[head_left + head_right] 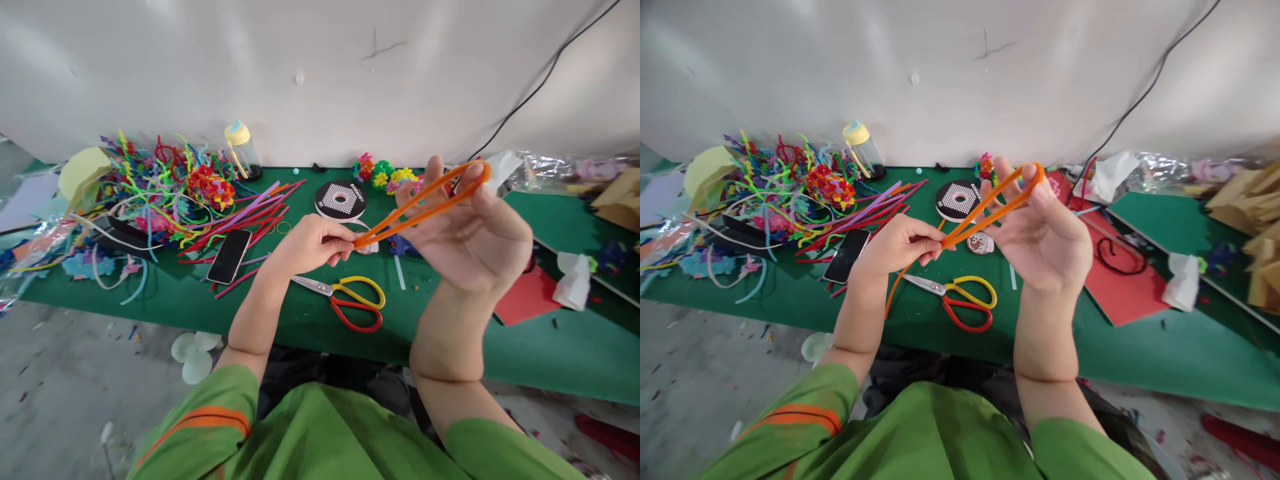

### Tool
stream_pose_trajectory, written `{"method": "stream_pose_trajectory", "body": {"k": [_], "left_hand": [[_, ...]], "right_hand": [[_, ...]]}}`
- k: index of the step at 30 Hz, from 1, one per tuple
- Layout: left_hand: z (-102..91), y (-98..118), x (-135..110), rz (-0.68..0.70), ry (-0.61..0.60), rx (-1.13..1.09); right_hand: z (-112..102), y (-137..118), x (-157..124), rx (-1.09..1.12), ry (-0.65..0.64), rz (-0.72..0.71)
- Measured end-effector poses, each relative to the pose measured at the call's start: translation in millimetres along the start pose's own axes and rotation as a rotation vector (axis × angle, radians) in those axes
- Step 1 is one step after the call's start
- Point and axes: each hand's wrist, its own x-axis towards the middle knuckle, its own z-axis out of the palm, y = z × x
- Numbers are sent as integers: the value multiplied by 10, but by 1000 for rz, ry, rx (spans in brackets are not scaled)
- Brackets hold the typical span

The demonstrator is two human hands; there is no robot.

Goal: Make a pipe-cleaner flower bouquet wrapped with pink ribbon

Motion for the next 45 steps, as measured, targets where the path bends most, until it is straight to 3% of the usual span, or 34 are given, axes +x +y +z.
{"method": "stream_pose_trajectory", "body": {"k": [7,10,16,26,33,39,45], "left_hand": [[9,43,-3,16,-39,15],[16,81,-9,26,-70,43],[21,142,-28,41,-113,139],[44,220,-49,70,-188,313],[36,249,-57,116,-146,291],[61,235,-48,82,-167,199],[61,239,-50,104,-185,241]], "right_hand": [[-38,88,22,-30,41,-123],[-19,90,10,52,57,-90],[43,77,-13,-18,158,-68],[170,112,-8,368,222,-247],[214,58,-58,325,323,-269],[196,32,-75,395,272,-262],[184,50,-42,483,295,-260]]}}
